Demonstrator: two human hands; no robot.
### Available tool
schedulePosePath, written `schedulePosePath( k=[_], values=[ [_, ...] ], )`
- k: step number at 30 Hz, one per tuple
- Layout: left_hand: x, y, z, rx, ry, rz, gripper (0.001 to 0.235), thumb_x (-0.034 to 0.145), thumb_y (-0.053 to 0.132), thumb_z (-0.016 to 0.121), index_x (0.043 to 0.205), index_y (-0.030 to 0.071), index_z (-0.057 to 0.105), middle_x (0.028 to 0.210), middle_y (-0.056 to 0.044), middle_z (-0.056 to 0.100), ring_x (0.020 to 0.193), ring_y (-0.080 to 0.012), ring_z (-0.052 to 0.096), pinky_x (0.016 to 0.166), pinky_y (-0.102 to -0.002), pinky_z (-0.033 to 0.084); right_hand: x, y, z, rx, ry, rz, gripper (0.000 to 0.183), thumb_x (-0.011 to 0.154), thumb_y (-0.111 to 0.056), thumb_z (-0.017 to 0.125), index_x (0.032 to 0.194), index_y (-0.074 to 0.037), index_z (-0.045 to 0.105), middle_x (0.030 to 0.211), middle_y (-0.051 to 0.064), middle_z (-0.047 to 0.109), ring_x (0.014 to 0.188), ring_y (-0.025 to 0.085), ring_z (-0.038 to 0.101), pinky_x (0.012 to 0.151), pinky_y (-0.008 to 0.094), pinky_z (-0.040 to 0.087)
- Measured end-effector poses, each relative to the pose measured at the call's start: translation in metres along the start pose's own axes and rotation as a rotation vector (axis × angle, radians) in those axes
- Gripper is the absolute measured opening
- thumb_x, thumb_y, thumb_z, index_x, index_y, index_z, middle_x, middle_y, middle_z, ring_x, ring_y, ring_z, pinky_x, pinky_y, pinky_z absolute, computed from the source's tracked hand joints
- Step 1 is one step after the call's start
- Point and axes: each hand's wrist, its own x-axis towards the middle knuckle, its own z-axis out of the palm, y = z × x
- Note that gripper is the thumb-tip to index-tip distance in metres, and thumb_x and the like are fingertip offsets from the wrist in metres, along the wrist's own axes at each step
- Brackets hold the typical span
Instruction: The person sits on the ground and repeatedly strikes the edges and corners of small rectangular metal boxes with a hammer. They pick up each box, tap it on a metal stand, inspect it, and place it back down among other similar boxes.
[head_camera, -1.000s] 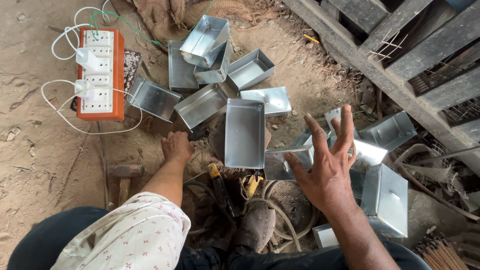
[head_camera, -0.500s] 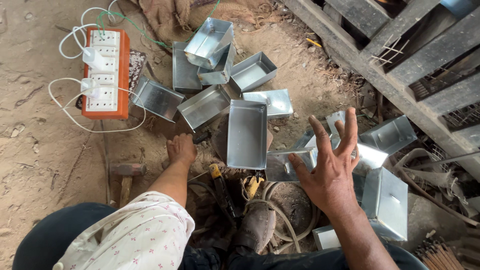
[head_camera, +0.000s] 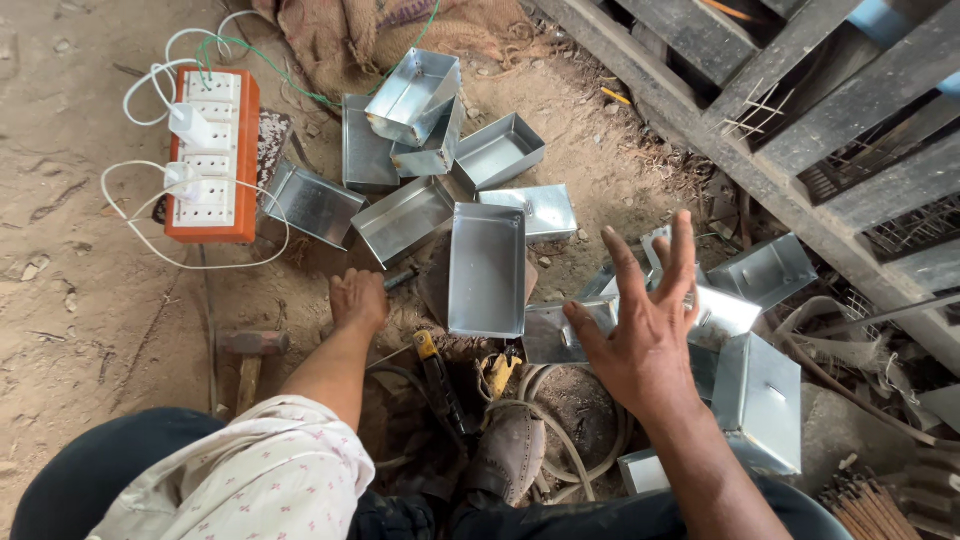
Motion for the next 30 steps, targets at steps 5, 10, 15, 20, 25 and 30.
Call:
schedulePosePath(
  k=[5,10,15,20,25,30],
  values=[
    [-0.022,-0.016,-0.037,-0.263,0.06,-0.164,0.02,0.098,0.029,0.068,0.113,0.019,0.076,0.12,-0.006,0.073,0.12,-0.0253,0.065,0.098,-0.043,0.05,-0.007,-0.009,-0.005,0.052,-0.004,0.012,0.087,0.08,-0.034,0.083,0.156,-0.021,0.042,0.167,0.02,-0.01,0.151,0.041,0.032,0.119,0.064,0.027],
    [-0.049,-0.018,-0.134,-0.451,0.08,-0.128,0.027,0.099,0.036,0.067,0.119,0.019,0.071,0.117,-0.011,0.072,0.112,-0.0293,0.067,0.094,-0.047,0.052,-0.007,-0.011,0.001,0.271,0.012,-0.012,0.05,0.089,-0.036,0.077,0.129,-0.008,0.064,0.137,0.024,0.054,0.115,0.032,0.067,0.09,0.049,0.057],
    [-0.106,-0.007,-0.218,-0.668,0.282,0.151,0.027,0.098,0.035,0.068,0.116,0.015,0.072,0.112,-0.011,0.077,0.103,-0.0294,0.072,0.088,-0.045,0.055,-0.018,-0.01,0.001,0.622,-0.076,0.113,0.024,0.105,-0.025,0.064,0.104,-0.004,0.076,0.096,0.015,0.081,0.082,0.02,0.083,0.07,0.032,0.065],
    [-0.177,0.03,-0.23,-0.864,0.401,0.419,0.024,0.091,0.027,0.074,0.109,0.012,0.072,0.114,-0.007,0.073,0.091,-0.026,0.071,0.075,-0.043,0.056,-0.032,-0.019,-0.012,0.961,-0.046,-0.115,0.057,0.091,-0.01,0.073,0.142,0.0,0.05,0.144,0.022,0.056,0.111,0.027,0.073,0.09,0.035,0.059],
    [-0.197,0.06,-0.218,-0.793,0.383,0.733,0.021,0.091,0.025,0.075,0.107,0.011,0.074,0.101,-0.006,0.074,0.095,-0.0265,0.069,0.081,-0.043,0.052,-0.034,-0.034,-0.017,1.109,-0.035,-0.037,0.08,0.087,-0.013,0.079,0.153,-0.004,0.034,0.148,0.017,0.051,0.114,0.022,0.07,0.092,0.032,0.061],
    [-0.193,0.068,-0.208,-0.787,0.327,0.837,0.026,0.089,0.026,0.077,0.111,0.012,0.071,0.101,-0.005,0.072,0.1,-0.0254,0.069,0.087,-0.042,0.052,-0.028,-0.035,-0.019,0.681,-0.025,0.106,0.048,0.09,-0.018,0.082,0.133,-0.006,0.066,0.105,0.012,0.077,0.085,0.014,0.074,0.074,0.028,0.06]
  ],
)
